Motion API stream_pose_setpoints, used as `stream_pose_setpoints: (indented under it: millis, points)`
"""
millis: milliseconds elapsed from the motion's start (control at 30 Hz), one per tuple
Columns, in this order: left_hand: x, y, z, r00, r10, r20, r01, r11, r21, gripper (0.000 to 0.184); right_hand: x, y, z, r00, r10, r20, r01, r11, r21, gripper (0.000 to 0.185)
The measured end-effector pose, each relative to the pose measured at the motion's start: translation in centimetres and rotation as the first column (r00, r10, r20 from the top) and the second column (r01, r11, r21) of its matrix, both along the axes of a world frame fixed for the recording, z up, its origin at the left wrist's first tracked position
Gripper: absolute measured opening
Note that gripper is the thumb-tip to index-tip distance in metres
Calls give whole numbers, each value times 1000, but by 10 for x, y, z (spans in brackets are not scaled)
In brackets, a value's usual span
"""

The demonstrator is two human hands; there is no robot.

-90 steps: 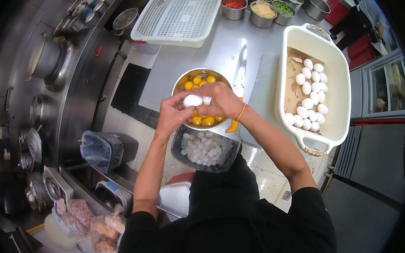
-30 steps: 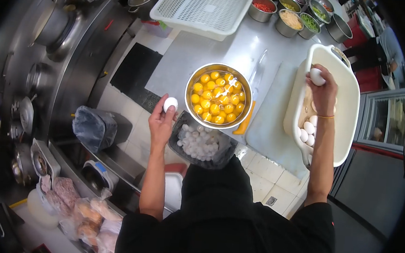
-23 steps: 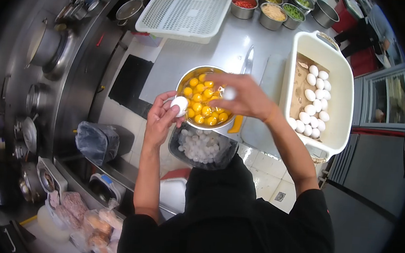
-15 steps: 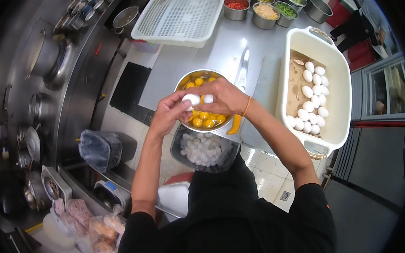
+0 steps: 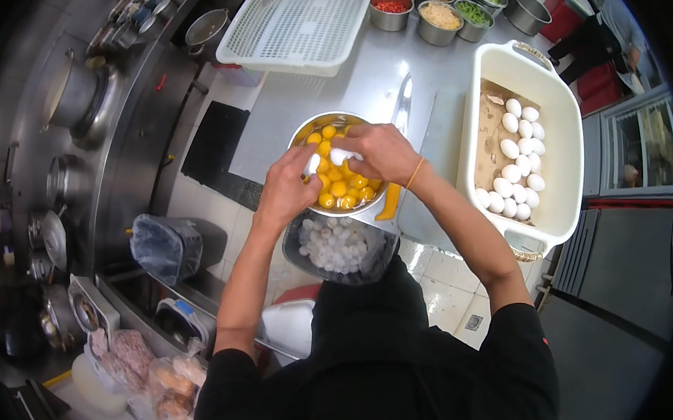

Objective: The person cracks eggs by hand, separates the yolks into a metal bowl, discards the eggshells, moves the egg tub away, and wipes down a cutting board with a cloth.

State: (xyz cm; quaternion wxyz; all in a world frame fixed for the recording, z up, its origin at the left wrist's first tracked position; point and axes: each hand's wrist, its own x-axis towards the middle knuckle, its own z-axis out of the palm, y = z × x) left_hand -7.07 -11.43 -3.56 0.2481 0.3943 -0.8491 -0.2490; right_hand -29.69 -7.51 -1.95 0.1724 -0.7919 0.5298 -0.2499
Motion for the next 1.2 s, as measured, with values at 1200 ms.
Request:
stream_pose_setpoints:
  millis: [1200]
  points:
    - [57, 45, -143, 519, 747, -416, -655, 660, 369, 41, -272, 97, -86, 678, -419, -604, 635, 748, 193, 32]
